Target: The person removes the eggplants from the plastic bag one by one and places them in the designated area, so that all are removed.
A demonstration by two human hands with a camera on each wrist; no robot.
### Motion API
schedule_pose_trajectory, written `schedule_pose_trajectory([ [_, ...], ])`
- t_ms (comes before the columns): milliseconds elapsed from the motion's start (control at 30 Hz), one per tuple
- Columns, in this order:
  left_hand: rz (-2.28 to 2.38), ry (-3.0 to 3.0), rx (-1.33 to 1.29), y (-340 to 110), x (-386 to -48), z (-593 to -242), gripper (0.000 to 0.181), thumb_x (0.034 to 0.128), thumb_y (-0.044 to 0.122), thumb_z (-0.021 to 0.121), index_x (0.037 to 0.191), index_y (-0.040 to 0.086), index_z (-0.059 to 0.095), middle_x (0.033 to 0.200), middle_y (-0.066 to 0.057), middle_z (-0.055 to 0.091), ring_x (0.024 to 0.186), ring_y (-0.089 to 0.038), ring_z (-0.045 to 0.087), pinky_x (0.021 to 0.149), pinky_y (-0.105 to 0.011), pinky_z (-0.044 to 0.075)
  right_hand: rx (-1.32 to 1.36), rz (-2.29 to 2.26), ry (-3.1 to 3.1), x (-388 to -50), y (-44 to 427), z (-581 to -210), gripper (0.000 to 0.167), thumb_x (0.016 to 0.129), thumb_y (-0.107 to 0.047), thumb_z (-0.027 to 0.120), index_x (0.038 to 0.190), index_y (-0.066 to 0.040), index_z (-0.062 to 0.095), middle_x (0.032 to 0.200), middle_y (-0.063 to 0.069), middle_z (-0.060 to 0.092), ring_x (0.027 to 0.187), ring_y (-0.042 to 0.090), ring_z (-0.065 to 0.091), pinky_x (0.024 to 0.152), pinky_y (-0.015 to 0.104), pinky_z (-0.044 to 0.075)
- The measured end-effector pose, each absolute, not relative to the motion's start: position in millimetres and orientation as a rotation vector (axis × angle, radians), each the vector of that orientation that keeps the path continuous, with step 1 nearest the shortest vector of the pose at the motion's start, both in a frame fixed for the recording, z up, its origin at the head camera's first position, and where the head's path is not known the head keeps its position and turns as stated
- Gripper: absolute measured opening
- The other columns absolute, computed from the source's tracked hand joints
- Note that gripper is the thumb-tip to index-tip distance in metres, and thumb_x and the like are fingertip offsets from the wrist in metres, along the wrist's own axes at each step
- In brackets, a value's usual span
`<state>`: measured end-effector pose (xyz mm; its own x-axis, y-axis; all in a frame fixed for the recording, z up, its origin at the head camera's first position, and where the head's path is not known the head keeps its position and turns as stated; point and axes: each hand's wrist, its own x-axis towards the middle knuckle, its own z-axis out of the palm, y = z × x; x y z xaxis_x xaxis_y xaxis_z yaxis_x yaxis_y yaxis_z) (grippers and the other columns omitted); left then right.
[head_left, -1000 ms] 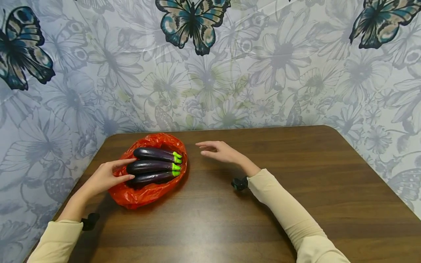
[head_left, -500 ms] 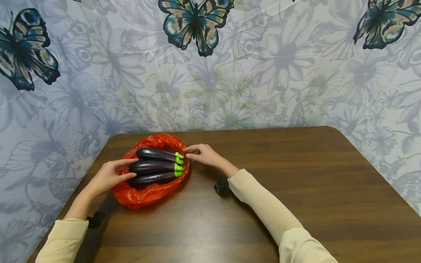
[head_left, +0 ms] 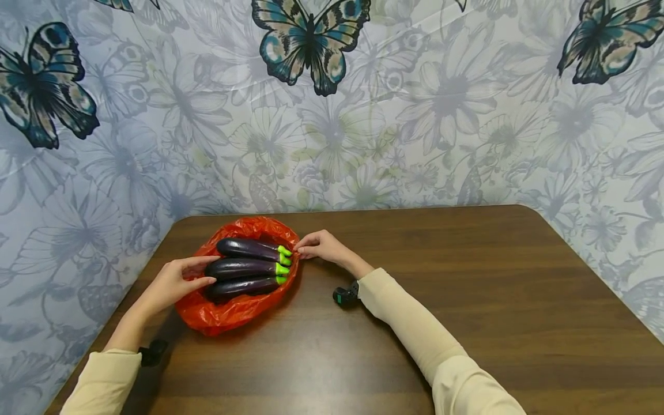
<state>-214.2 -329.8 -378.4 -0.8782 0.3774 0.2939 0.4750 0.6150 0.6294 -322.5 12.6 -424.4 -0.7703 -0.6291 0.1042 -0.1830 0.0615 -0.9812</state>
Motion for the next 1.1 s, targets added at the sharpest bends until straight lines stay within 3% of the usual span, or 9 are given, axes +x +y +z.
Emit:
schedule_pose_trajectory([
  [233,-1.144,-2.693,-0.729,-331,-215,-380,0.043,0.0774,0.005,0.076,0.118,-0.003,0.063,0.095,-0.015,0.068,0.081,-0.015,0.066,0.065,-0.019,0.052,-0.731,-1.794,1.991,-323,10,-431,0.016,0.088,0.006,0.060,0.101,0.014,0.065,0.090,0.015,0.068,0.074,0.014,0.064,0.074,0.034,0.053],
  [400,-1.218,-2.681,-0.708,-332,-214,-377,0.042,0.0784,0.004,0.075,0.118,-0.004,0.062,0.100,-0.018,0.066,0.086,-0.017,0.065,0.069,-0.018,0.051,-0.725,-1.791,2.010,-324,8,-430,0.014,0.087,0.007,0.060,0.098,0.014,0.066,0.086,0.015,0.068,0.071,0.014,0.063,0.071,0.032,0.054],
  [633,-1.272,-2.656,-0.605,-330,-204,-360,0.042,0.0808,0.005,0.073,0.120,-0.002,0.062,0.106,-0.018,0.064,0.087,-0.008,0.064,0.072,-0.017,0.050,-0.724,-1.785,2.010,-325,7,-432,0.014,0.087,0.008,0.059,0.098,0.015,0.066,0.087,0.016,0.068,0.071,0.013,0.063,0.071,0.032,0.054],
  [1100,-1.326,-2.645,-0.715,-299,-143,-347,0.043,0.0769,0.003,0.076,0.118,0.004,0.064,0.104,-0.005,0.066,0.084,-0.013,0.065,0.068,-0.025,0.053,-0.705,-1.790,2.009,-325,7,-433,0.014,0.087,0.008,0.060,0.098,0.015,0.066,0.086,0.016,0.068,0.069,0.013,0.063,0.070,0.031,0.054],
])
